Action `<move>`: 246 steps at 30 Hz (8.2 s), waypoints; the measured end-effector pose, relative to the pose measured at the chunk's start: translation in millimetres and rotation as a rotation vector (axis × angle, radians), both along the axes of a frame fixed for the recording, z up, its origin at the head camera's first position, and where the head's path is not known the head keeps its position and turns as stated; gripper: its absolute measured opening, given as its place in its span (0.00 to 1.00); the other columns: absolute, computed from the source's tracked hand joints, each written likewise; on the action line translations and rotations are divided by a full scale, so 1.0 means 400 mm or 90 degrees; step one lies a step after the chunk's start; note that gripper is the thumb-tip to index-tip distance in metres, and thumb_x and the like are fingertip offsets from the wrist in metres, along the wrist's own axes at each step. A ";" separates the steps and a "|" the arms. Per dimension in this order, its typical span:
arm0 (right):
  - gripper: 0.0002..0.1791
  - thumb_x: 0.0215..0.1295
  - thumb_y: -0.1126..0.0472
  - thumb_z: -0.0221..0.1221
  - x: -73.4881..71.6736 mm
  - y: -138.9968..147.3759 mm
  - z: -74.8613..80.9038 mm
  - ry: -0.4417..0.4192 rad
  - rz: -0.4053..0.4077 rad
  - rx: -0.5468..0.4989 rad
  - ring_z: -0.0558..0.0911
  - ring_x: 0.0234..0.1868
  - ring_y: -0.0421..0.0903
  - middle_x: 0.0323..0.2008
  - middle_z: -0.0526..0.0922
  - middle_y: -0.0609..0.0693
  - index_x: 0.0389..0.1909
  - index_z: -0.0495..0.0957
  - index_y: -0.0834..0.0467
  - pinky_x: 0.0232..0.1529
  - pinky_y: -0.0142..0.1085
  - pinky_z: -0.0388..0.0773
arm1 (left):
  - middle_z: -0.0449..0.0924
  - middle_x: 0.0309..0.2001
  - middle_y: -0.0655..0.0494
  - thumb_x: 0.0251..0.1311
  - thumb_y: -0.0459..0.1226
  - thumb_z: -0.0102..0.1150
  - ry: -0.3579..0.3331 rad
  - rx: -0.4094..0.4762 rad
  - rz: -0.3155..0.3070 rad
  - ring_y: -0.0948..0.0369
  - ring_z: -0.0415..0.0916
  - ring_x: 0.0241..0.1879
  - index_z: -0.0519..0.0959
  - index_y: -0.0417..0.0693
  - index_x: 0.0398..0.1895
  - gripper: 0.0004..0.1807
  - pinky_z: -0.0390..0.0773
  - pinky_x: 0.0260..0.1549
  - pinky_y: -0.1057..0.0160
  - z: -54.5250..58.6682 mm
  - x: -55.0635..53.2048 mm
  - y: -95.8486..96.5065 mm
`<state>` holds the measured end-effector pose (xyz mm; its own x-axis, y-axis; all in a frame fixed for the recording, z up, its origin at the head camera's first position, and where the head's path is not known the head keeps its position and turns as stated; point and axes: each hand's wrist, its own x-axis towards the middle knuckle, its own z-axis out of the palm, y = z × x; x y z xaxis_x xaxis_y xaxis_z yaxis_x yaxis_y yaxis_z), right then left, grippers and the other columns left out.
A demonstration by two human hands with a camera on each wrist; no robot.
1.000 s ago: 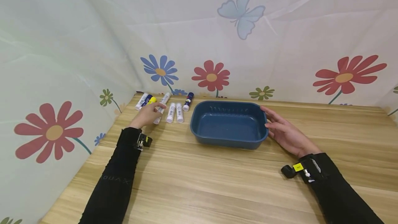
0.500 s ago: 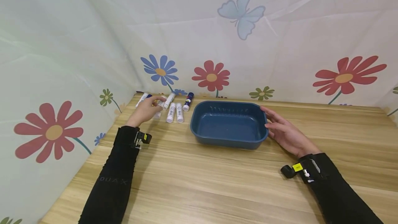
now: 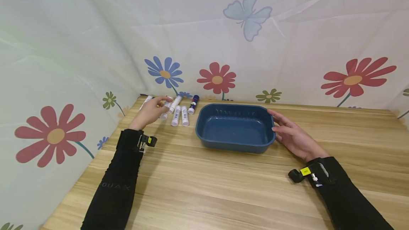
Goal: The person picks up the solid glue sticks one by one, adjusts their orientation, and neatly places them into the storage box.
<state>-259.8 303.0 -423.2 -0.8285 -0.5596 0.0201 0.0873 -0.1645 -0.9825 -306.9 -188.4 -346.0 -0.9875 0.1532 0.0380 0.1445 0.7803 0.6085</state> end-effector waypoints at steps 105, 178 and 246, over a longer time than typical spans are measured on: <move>0.34 0.78 0.66 0.39 0.002 0.001 -0.005 0.007 -0.010 0.019 0.65 0.67 0.34 0.77 0.36 0.48 0.79 0.42 0.46 0.59 0.27 0.68 | 0.77 0.50 0.49 0.66 0.44 0.60 -0.039 0.156 -0.162 0.53 0.77 0.47 0.74 0.54 0.63 0.23 0.84 0.42 0.55 -0.020 0.045 0.212; 0.34 0.77 0.68 0.39 -0.004 0.009 -0.009 0.002 -0.019 -0.004 0.60 0.70 0.39 0.78 0.35 0.49 0.79 0.41 0.49 0.60 0.29 0.67 | 0.82 0.41 0.53 0.68 0.41 0.58 -0.007 -0.072 -0.221 0.59 0.75 0.32 0.76 0.52 0.61 0.19 0.73 0.28 0.66 0.026 0.058 0.335; 0.35 0.75 0.64 0.45 0.003 0.014 -0.002 -0.016 -0.054 0.043 0.52 0.73 0.45 0.79 0.37 0.48 0.78 0.46 0.45 0.72 0.49 0.46 | 0.83 0.40 0.48 0.63 0.38 0.62 -0.271 -0.426 -0.177 0.60 0.82 0.26 0.75 0.41 0.54 0.18 0.76 0.22 0.70 0.107 0.017 0.489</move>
